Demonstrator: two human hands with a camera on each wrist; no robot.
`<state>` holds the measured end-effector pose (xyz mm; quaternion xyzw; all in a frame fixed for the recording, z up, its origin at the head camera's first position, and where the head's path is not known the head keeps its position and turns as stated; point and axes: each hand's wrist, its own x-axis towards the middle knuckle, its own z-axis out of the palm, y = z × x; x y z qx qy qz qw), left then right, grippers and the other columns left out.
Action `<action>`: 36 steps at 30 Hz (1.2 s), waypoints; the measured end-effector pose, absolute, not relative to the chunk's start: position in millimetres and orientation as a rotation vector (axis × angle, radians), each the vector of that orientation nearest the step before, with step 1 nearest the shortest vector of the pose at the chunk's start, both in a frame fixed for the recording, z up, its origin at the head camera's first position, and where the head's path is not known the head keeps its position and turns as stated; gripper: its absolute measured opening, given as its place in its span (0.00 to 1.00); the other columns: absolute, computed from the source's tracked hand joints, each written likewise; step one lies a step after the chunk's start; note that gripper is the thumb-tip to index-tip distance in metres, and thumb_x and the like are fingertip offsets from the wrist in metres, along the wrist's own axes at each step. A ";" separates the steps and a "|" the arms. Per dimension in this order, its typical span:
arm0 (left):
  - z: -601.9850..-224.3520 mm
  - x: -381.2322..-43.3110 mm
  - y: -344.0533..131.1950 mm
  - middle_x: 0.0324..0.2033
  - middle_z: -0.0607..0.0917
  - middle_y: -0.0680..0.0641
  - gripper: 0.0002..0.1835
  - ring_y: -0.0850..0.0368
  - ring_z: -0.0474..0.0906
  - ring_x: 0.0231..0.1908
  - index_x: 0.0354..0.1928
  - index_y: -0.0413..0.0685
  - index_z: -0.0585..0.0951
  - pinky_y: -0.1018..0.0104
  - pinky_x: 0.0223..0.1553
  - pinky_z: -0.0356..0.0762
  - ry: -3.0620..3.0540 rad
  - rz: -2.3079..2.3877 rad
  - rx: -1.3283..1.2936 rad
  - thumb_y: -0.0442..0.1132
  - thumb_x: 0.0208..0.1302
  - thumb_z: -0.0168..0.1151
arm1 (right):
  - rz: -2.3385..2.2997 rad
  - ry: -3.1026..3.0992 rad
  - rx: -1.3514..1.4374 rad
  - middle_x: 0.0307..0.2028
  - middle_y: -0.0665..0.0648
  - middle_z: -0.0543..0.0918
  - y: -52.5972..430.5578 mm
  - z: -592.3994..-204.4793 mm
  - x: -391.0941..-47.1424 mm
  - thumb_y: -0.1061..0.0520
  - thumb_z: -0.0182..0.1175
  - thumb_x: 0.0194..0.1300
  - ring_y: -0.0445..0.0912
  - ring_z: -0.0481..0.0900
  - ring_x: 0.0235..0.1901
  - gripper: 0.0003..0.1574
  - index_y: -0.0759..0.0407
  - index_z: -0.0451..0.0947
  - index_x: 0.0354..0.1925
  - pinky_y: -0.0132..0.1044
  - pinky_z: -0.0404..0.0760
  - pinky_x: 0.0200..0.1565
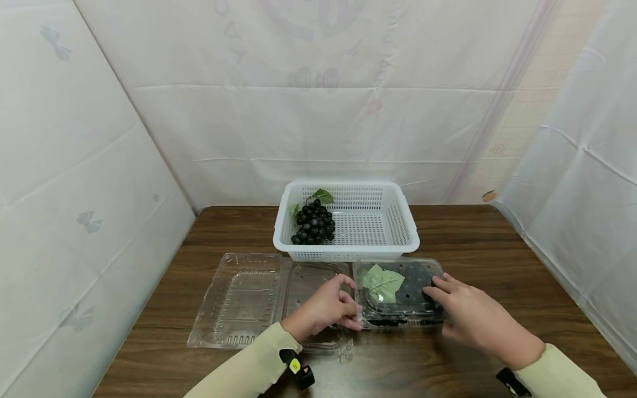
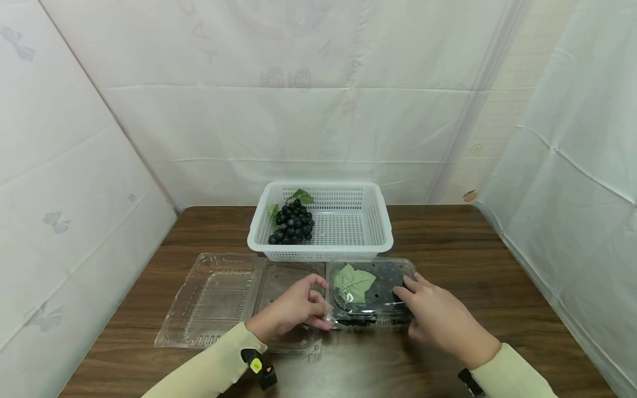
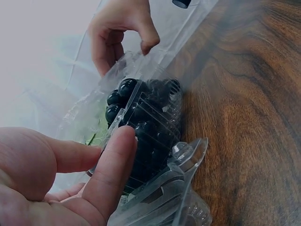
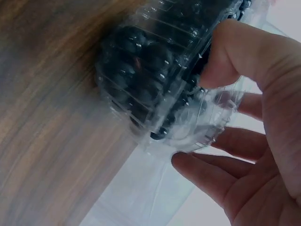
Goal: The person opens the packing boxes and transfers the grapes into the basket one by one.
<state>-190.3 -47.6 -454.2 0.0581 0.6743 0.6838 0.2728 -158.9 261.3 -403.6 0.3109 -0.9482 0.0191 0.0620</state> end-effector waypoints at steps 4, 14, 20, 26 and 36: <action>-453.6 -189.9 -47.6 0.29 0.83 0.42 0.21 0.52 0.83 0.22 0.59 0.39 0.66 0.52 0.35 0.91 1.821 1.834 0.151 0.19 0.68 0.56 | 0.089 -2.892 0.956 0.59 0.71 0.82 261.5 -399.3 -161.7 0.65 0.66 0.43 0.66 0.82 0.59 0.38 0.61 0.81 0.58 0.34 0.73 0.30; -453.3 -186.1 -49.1 0.30 0.83 0.41 0.22 0.52 0.84 0.23 0.60 0.40 0.66 0.53 0.35 0.90 1.807 1.832 0.128 0.20 0.68 0.58 | 0.322 -2.936 0.952 0.61 0.69 0.82 271.1 -388.5 -164.5 0.65 0.65 0.45 0.64 0.81 0.60 0.36 0.58 0.83 0.58 0.28 0.60 0.22; -452.5 -184.0 -48.0 0.30 0.83 0.41 0.22 0.52 0.84 0.23 0.58 0.39 0.65 0.55 0.34 0.90 1.777 1.850 0.125 0.20 0.67 0.60 | 0.449 -2.922 1.001 0.58 0.62 0.85 281.8 -374.1 -172.8 0.65 0.65 0.45 0.57 0.85 0.57 0.35 0.52 0.85 0.55 0.26 0.66 0.24; -450.7 -182.4 -46.6 0.29 0.82 0.42 0.22 0.53 0.84 0.23 0.58 0.39 0.65 0.56 0.33 0.90 1.765 1.851 0.120 0.20 0.67 0.59 | 0.596 -2.925 1.059 0.43 0.45 0.88 291.1 -361.3 -182.4 0.67 0.66 0.47 0.25 0.61 0.17 0.34 0.47 0.85 0.54 0.24 0.63 0.18; -451.4 -178.6 -39.9 0.29 0.82 0.41 0.16 0.52 0.86 0.24 0.50 0.34 0.67 0.56 0.33 0.91 1.741 1.858 0.118 0.18 0.65 0.58 | 0.682 -2.929 1.039 0.47 0.47 0.90 300.8 -336.0 -197.3 0.69 0.65 0.53 0.26 0.55 0.16 0.31 0.45 0.85 0.53 0.26 0.65 0.17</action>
